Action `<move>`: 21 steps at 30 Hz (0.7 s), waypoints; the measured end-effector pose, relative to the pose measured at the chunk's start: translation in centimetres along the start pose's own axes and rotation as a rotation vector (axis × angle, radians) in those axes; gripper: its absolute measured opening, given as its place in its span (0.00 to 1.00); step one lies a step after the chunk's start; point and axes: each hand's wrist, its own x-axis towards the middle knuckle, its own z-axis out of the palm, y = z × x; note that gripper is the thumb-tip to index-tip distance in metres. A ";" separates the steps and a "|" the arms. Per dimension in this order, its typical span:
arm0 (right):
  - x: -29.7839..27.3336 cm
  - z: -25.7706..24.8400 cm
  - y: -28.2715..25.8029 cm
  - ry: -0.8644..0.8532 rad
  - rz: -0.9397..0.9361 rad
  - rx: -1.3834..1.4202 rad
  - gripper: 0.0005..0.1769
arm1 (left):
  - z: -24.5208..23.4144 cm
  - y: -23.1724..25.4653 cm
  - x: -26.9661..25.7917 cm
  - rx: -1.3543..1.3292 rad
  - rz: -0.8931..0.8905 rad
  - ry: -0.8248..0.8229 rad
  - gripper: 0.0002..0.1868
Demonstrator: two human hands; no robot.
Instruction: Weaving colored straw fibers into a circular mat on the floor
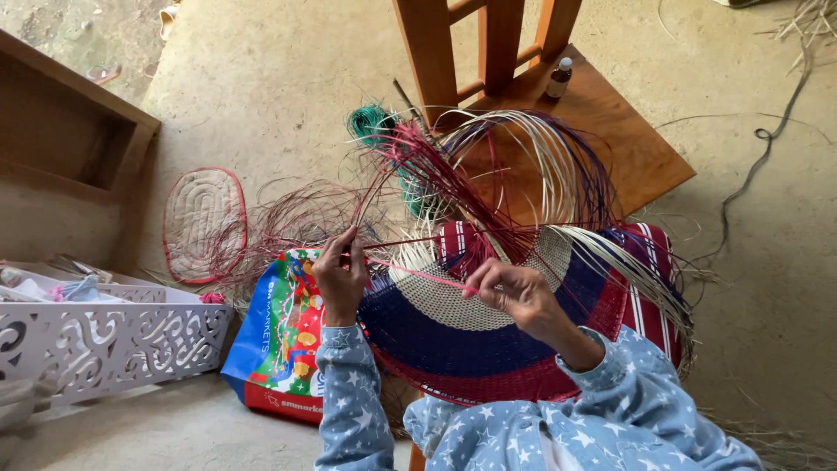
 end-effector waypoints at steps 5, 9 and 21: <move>5.1 2.0 -7.3 -0.068 -0.004 0.108 0.11 | -1.1 2.6 0.5 -0.040 0.088 -0.054 0.17; 8.9 3.8 -11.0 -0.166 -0.103 0.149 0.09 | -1.2 5.1 1.1 0.019 0.118 -0.010 0.17; 8.3 5.8 -0.7 -0.279 0.219 0.014 0.15 | 0.5 3.2 0.3 -0.770 -0.781 0.115 0.14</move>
